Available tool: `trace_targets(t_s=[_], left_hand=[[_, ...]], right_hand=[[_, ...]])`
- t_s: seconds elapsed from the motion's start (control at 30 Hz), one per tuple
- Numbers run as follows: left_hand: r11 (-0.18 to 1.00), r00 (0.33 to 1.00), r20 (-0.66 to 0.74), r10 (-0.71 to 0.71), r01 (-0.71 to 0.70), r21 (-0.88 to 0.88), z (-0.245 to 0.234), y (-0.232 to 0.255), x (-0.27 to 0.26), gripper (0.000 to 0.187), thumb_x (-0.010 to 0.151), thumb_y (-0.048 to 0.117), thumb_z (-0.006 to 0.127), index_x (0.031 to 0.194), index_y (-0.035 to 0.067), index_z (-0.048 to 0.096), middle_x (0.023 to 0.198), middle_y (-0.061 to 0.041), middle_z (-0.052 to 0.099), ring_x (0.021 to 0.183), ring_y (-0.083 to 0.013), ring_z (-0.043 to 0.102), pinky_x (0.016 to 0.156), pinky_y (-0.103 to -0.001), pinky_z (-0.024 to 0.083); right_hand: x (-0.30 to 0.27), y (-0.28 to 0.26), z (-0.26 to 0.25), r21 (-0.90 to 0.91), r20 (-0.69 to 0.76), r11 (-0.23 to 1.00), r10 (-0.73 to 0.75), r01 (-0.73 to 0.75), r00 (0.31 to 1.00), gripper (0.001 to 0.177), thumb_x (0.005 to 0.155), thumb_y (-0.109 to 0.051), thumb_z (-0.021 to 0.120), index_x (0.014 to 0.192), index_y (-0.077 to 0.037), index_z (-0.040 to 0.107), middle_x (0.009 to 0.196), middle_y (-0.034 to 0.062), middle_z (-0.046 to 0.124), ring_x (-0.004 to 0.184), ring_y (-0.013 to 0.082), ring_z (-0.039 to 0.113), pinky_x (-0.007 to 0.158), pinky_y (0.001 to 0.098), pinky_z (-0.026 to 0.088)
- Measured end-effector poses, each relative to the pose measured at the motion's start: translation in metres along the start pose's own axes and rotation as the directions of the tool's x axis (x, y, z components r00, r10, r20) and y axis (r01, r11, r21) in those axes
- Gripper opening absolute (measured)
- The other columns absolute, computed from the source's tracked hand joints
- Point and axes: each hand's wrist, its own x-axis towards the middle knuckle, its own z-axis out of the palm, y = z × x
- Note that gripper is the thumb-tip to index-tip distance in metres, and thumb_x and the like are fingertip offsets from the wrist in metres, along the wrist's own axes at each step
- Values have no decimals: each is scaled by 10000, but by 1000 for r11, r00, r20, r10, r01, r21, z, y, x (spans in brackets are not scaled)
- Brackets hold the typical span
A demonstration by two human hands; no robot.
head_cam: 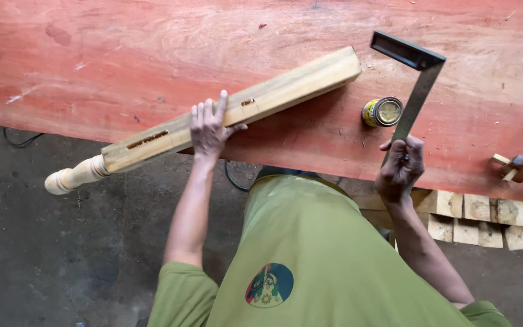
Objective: The person marks a long wooden piece with a pencil using a try square and a ruler to draw straight lines. They also use a small wooden block to align with existing slots on the wood. The person works on a large wooden workbench in a workshop setting.
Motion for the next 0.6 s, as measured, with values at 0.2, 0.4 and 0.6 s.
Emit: trace_targets(t_s=[0.2,0.4,0.6], left_hand=[[928,819,564,-107,287,-239,18,-47,56,755,853,829,563,1391,306,645,1378,-120,642,1302,-399,561,1114,-606,338],[886,782,548,-296,439,-148,-10,-19,84,793,875,696,629,1541,298,461,1594,-197,389,1454,-497,354,1210,-667,179],[-421,591,789,-170,680,-600,-58,54,112,578,989,548,574,1109,2,719,917,-236,758,811,-321,777,734,-489,667]], right_hand=[[-10,4,5,-32,-39,999,27,-28,999,166,1123,-194,572,1050,-53,620,769,65,664,654,146,540,641,275,421],[35,-34,29,-121,53,929,-345,349,937,133,991,-122,774,1065,-35,706,817,110,578,709,264,502,752,343,422],[86,-38,72,-159,372,713,-598,683,710,250,846,-159,852,1080,-111,777,798,87,622,720,295,547,784,374,462]])
